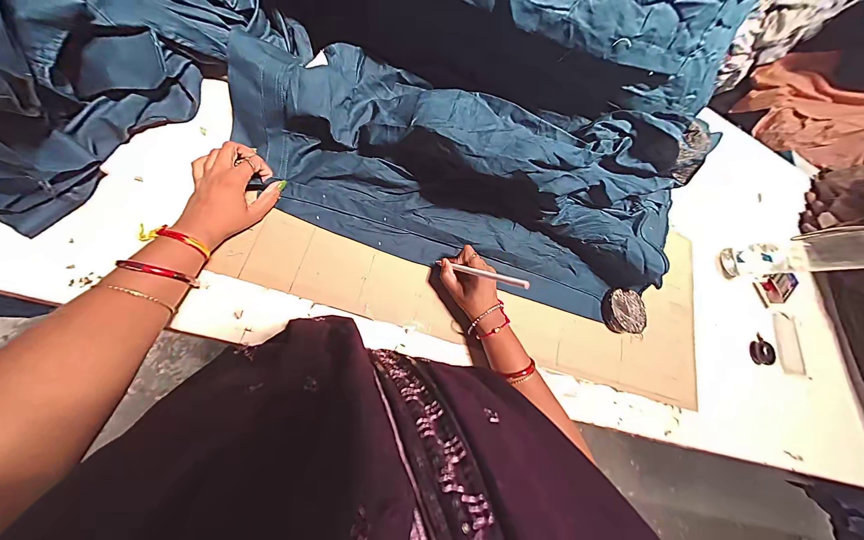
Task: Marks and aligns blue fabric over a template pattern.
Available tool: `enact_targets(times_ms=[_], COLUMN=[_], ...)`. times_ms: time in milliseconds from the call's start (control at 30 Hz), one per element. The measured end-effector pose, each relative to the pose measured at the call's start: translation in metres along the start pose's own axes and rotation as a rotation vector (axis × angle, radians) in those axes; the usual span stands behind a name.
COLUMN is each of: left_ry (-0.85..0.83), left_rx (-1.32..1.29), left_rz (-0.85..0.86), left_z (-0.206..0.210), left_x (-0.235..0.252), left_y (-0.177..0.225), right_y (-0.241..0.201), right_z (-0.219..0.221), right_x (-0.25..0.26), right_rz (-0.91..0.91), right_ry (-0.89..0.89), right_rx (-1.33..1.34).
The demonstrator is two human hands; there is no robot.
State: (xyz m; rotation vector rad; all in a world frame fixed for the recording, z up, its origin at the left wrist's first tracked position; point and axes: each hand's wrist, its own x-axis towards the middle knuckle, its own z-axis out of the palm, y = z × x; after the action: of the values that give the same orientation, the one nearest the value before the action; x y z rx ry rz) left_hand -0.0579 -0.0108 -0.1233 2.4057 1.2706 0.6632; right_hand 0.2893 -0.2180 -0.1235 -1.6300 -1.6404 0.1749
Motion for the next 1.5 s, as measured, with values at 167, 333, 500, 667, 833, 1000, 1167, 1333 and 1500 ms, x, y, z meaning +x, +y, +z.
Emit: enact_targets(times_ms=[167,333,500,667,833,1000,1167,1333,1500], left_ry=[-0.028,-0.029,-0.036,-0.017,-0.032,-0.052,-0.042,-0.037,-0.032], left_rx=[-0.002,-0.002,-0.001,0.013,0.016,0.032,0.029,0.036,0.043], left_rz=[-0.024,-0.022,-0.026,-0.009,-0.018,-0.059,-0.052,-0.048,-0.046], left_z=[-0.001,-0.003,-0.002,-0.003,-0.001,-0.004,-0.002,-0.001,-0.001], left_x=[0.001,0.001,0.0,-0.002,0.0,0.0,-0.002,-0.001,-0.001], left_y=[-0.001,0.0,0.002,0.002,0.003,0.002,0.002,0.0,-0.001], right_y=[0.001,-0.002,-0.011,0.003,0.034,0.038,0.036,0.045,0.049], right_z=[0.007,0.012,0.018,-0.047,-0.075,-0.065,-0.058,-0.055,-0.052], right_x=[0.022,0.029,0.034,0.005,-0.049,-0.049,-0.043,-0.023,-0.016], right_rz=[0.402,0.403,0.375,0.619,0.483,0.449,0.184,0.419,0.364], right_ry=[0.134,0.087,0.18,0.439,0.202,0.154,0.134,0.299,0.235], right_rx=[0.403,0.278,0.074,0.955,0.572,0.436,-0.032,0.33,0.199])
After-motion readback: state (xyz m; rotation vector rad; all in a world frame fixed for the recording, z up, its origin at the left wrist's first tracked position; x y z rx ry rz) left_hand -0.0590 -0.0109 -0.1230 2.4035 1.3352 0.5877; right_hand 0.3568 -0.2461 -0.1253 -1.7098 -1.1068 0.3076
